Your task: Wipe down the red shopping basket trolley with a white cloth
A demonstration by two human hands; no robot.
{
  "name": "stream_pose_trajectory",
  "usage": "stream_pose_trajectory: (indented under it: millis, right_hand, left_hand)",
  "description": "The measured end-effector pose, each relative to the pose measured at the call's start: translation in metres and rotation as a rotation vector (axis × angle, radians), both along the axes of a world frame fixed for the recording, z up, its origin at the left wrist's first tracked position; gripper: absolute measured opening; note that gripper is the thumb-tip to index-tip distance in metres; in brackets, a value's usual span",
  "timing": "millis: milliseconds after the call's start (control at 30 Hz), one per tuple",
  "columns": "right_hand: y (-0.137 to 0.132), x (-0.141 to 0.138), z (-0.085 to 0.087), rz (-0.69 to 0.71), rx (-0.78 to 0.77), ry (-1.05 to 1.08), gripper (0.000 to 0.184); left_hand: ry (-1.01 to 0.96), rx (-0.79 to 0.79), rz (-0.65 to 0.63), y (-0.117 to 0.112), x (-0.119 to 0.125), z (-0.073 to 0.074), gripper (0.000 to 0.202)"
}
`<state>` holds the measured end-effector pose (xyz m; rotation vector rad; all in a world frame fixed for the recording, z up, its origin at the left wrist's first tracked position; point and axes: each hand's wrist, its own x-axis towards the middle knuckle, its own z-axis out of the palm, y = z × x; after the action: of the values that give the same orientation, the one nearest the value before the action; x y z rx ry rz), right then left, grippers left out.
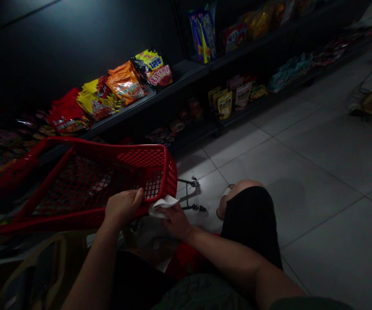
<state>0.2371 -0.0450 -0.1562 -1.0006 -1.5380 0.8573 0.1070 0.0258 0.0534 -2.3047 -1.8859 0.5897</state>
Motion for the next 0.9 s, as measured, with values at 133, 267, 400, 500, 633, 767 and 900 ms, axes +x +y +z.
stream_pose_trajectory:
  millis: [133, 267, 400, 500, 633, 767, 900]
  right_hand:
    - [0.004, 0.005, -0.003, 0.009, 0.012, 0.005, 0.047]
    - [0.0, -0.001, -0.009, -0.091, -0.11, 0.041, 0.043]
    - [0.001, -0.003, 0.005, -0.051, -0.039, 0.093, 0.049]
    - [0.002, -0.002, 0.001, -0.029, -0.051, 0.05, 0.049]
    - [-0.003, -0.007, -0.02, -0.135, -0.199, 0.045, 0.048]
    - [-0.006, -0.013, -0.015, -0.126, -0.112, 0.073, 0.058]
    - [-0.004, -0.011, -0.017, -0.113, -0.107, 0.047, 0.057]
  left_hand:
    - [0.008, 0.006, 0.01, 0.001, -0.001, -0.001, 0.065]
    - [-0.026, 0.016, 0.018, 0.003, -0.002, -0.001, 0.064]
    - [-0.009, 0.003, 0.021, 0.004, -0.003, -0.001, 0.064]
    - [-0.005, 0.016, 0.024, 0.004, -0.003, -0.001, 0.065]
    - [-0.025, 0.021, 0.033, 0.005, -0.003, -0.003, 0.066]
    - [0.005, 0.016, 0.032, 0.006, -0.003, -0.004, 0.065]
    - [0.001, 0.024, 0.038, 0.006, -0.003, -0.004, 0.066]
